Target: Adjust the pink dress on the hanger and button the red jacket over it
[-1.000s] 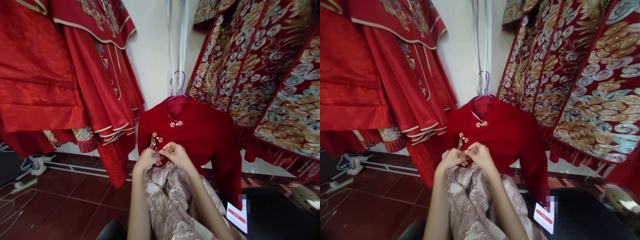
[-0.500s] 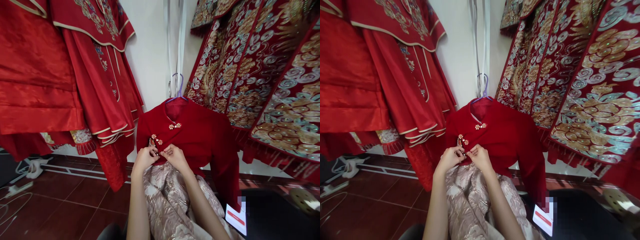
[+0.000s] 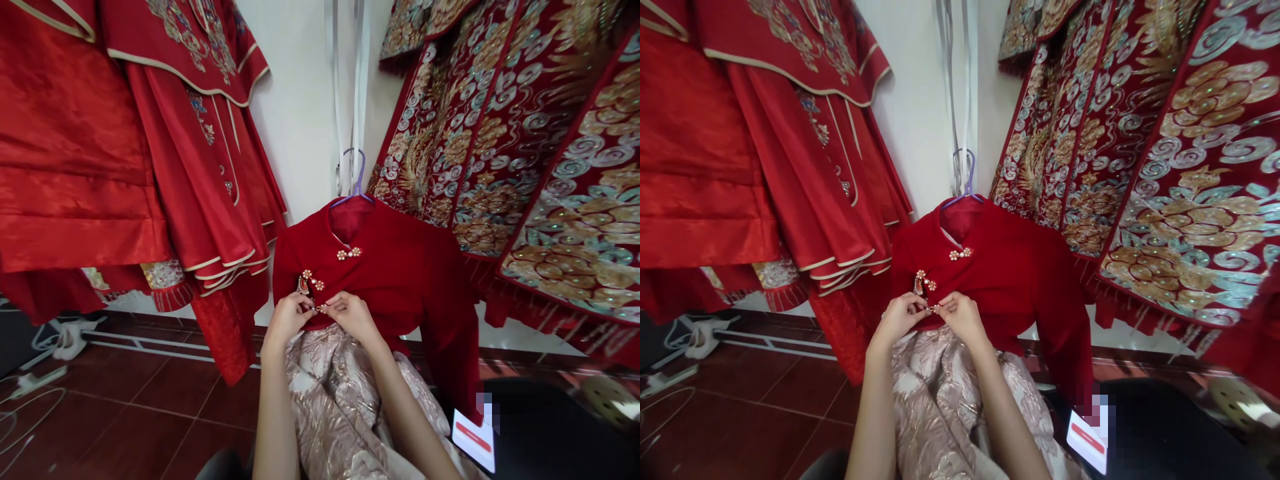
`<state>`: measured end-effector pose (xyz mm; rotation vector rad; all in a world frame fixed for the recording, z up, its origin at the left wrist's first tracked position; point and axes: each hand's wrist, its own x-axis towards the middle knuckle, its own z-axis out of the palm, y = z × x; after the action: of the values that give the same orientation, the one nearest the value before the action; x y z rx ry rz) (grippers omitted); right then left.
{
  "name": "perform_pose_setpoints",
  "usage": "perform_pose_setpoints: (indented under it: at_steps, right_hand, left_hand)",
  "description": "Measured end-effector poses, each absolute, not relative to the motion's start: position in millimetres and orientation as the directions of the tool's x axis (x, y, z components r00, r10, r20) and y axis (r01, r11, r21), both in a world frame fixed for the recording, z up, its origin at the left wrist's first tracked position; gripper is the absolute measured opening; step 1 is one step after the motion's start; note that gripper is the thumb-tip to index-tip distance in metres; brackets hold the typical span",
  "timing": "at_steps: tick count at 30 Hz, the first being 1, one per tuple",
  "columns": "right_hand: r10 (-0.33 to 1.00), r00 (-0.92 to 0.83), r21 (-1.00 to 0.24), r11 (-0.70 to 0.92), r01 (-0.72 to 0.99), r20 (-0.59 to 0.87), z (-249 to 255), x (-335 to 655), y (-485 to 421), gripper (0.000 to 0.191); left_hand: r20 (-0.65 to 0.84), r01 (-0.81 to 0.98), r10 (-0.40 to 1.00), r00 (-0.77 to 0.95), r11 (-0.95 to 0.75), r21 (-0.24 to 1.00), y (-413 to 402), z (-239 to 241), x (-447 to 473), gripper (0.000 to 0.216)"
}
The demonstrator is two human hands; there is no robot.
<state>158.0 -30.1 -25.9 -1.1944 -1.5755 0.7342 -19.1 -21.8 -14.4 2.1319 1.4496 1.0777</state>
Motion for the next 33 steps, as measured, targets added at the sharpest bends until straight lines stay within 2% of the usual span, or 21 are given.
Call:
perform_pose_setpoints:
  at_steps: [9, 13, 17, 26, 29, 33]
  right_hand:
    - [0.911, -0.034, -0.867, 0.402, 0.293, 0.411, -28.1, 150.8, -30.7, 0.016]
    - [0.885, 0.005, -0.837, 0.439, 0.327, 0.466, -25.9, 142.5, -34.3, 0.015]
    - [0.873, 0.041, -0.828, 0.446, 0.34, 0.487, -30.9, 136.8, -34.6, 0.017]
    - [0.849, 0.026, -0.797, 0.486, 0.358, 0.529, -38.9, 136.0, -34.6, 0.015]
    - [0.852, 0.002, -0.801, 0.492, 0.34, 0.524, -37.8, 137.9, -33.8, 0.012]
    - [0.855, -0.021, -0.802, 0.494, 0.335, 0.517, -37.4, 139.4, -33.3, 0.011]
  left_hand:
    - [0.267, 0.346, 0.949, 0.17, -0.311, 0.885, -26.9, -9.6, -18.3, 0.024]
    - [0.271, 0.306, 0.94, 0.209, -0.326, 0.894, -27.0, -9.6, -17.8, 0.029]
    - [0.174, 0.268, 0.971, 0.163, -0.213, 0.94, -28.1, -9.1, -17.9, 0.032]
    - [-0.011, 0.054, 0.997, 0.079, 0.007, 0.999, -22.9, -15.1, -16.8, 0.016]
    - [-0.014, 0.08, 0.998, 0.057, 0.009, 0.997, -20.5, -16.8, -15.3, 0.014]
    - [0.091, 0.26, 0.996, 0.022, -0.093, 0.961, -18.6, -15.6, -12.9, 0.013]
